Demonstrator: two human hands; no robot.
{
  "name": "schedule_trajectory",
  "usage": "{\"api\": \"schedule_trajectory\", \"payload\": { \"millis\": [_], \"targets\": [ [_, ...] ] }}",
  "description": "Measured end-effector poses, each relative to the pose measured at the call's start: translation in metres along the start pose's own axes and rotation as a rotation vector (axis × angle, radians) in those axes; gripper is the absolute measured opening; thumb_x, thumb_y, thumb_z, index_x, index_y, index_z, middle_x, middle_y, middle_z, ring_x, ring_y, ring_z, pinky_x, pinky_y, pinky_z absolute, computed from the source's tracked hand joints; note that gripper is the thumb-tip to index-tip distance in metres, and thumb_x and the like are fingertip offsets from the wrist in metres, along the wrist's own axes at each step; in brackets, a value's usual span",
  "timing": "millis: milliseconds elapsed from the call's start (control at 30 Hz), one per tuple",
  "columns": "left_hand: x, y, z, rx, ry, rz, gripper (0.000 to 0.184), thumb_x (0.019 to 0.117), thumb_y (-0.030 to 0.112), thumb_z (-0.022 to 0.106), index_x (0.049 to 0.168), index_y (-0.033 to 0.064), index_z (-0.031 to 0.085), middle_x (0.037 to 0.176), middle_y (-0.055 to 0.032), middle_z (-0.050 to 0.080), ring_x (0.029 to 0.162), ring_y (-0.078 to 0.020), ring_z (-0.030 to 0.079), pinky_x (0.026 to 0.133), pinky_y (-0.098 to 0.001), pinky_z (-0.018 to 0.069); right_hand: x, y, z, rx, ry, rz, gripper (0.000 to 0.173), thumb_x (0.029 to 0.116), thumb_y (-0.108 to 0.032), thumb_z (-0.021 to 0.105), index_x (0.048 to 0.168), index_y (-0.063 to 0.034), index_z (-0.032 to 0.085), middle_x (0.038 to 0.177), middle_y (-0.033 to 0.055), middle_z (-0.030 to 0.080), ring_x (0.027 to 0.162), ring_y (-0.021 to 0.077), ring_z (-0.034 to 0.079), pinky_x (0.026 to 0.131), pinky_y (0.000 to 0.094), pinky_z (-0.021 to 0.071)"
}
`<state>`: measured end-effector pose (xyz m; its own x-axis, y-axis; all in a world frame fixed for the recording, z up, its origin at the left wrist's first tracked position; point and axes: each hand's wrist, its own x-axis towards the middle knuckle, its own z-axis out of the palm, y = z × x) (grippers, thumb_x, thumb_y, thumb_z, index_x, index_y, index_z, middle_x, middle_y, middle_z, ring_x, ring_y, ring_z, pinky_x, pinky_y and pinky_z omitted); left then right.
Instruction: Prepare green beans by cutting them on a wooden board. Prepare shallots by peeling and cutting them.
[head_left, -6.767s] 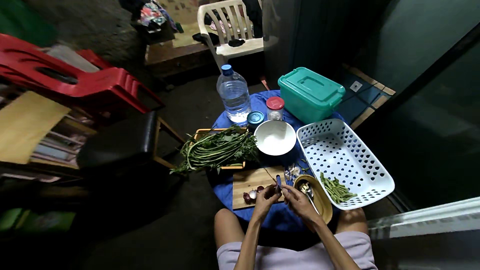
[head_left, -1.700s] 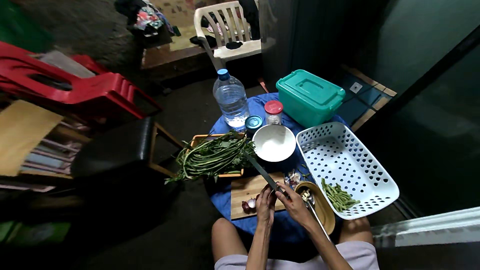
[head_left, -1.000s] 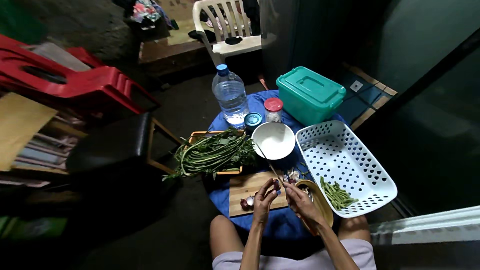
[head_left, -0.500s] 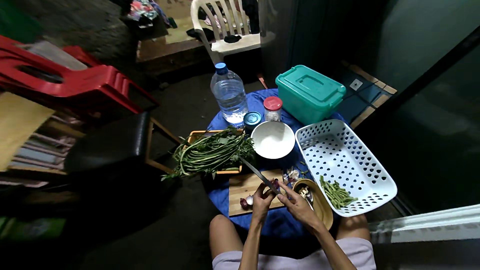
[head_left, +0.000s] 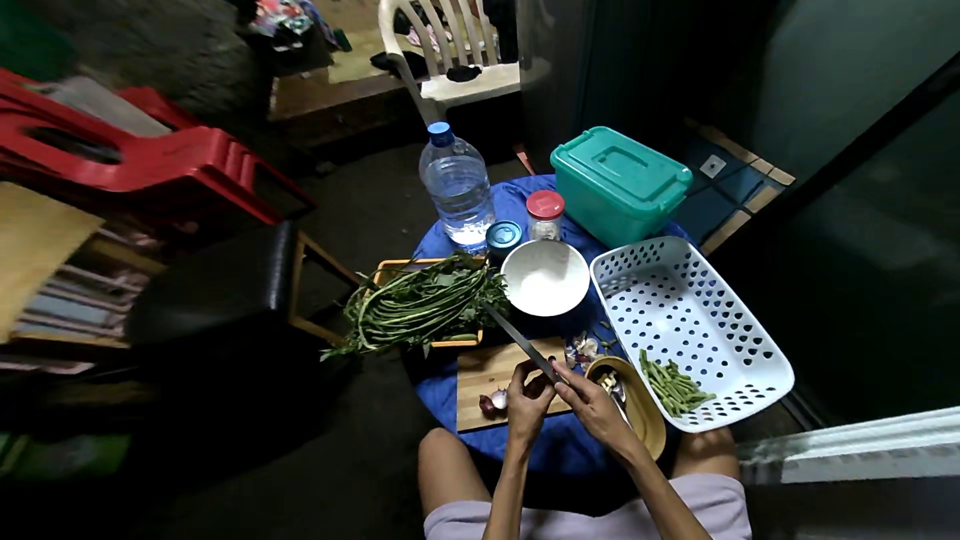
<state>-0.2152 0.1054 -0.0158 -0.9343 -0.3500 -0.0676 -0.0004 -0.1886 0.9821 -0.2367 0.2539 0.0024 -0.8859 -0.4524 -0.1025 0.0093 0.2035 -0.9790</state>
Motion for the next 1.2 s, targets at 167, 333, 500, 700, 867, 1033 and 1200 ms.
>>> {"api": "schedule_trajectory", "payload": {
  "millis": [167,333,500,700,867,1033,1200],
  "targets": [
    [0.0,0.003,-0.005,-0.017,-0.04,-0.029,0.042,0.0829,-0.007,0.07,0.123,-0.0095,0.058,0.117,-0.0156,0.068,0.096,-0.0181,0.073,0.086,-0.0322,0.0627,-0.001,-0.007,-0.005,0.159,-0.022,0.135,0.047,0.1087,-0.037,0.047,0.148,-0.013,0.055,0.101,0.0012,0.066,0.064,0.0032,0.051,0.056,0.0216,0.0449],
    [0.003,0.001,-0.008,-0.128,-0.032,-0.188,0.031,0.0919,0.001,0.067,0.121,-0.0076,0.06,0.113,-0.0175,0.068,0.101,-0.0235,0.07,0.09,-0.0373,0.061,0.0,-0.006,-0.017,0.364,-0.139,0.235,0.049,0.1098,-0.036,0.041,0.153,-0.0148,0.048,0.073,-0.0041,0.052,0.049,0.0057,0.042,0.043,0.0222,0.0383],
    [0.005,0.003,-0.005,-0.18,-0.022,-0.264,0.03,0.0927,-0.005,0.062,0.123,-0.0071,0.058,0.114,-0.0179,0.067,0.101,-0.0248,0.07,0.09,-0.0383,0.0611,0.001,-0.004,-0.02,0.35,-0.102,0.274,0.048,0.1105,-0.035,0.04,0.152,-0.0135,0.048,0.074,-0.0034,0.053,0.05,0.0059,0.043,0.044,0.0229,0.0396],
    [0.005,-0.003,-0.01,-0.238,-0.026,-0.282,0.04,0.0929,-0.003,0.06,0.132,-0.0064,0.052,0.123,-0.0215,0.064,0.108,-0.0303,0.068,0.093,-0.0426,0.0601,0.006,-0.001,-0.027,0.264,0.021,0.307,0.047,0.1112,-0.034,0.039,0.154,-0.0148,0.047,0.074,-0.0006,0.055,0.05,0.0084,0.043,0.045,0.0257,0.0398],
    [0.01,-0.003,-0.008,-0.092,-0.069,-0.234,0.05,0.0896,-0.005,0.068,0.137,-0.0058,0.054,0.129,-0.0205,0.062,0.107,-0.0283,0.069,0.089,-0.0406,0.0615,0.004,-0.003,-0.028,0.265,-0.119,0.29,0.05,0.1102,-0.034,0.042,0.157,-0.0168,0.041,0.078,-0.0007,0.054,0.053,0.0077,0.045,0.047,0.0253,0.0407],
    [0.012,0.001,-0.004,0.015,-0.107,-0.146,0.058,0.0833,-0.007,0.069,0.139,-0.0076,0.053,0.122,-0.0138,0.069,0.103,-0.0174,0.07,0.092,-0.0331,0.0595,0.005,0.0,-0.021,0.11,-0.149,0.197,0.056,0.1058,-0.036,0.054,0.157,-0.0175,0.042,0.09,0.0057,0.062,0.062,0.0084,0.047,0.058,0.0273,0.0433],
    [0.011,0.006,-0.009,0.047,-0.139,-0.108,0.059,0.0824,-0.003,0.072,0.138,-0.0088,0.052,0.124,-0.0152,0.068,0.104,-0.0183,0.071,0.091,-0.0328,0.06,0.006,0.003,-0.022,0.03,-0.112,0.141,0.052,0.1057,-0.04,0.053,0.151,-0.0165,0.051,0.126,0.011,0.067,0.083,0.0103,0.06,0.077,0.031,0.0513]
  ]
}}
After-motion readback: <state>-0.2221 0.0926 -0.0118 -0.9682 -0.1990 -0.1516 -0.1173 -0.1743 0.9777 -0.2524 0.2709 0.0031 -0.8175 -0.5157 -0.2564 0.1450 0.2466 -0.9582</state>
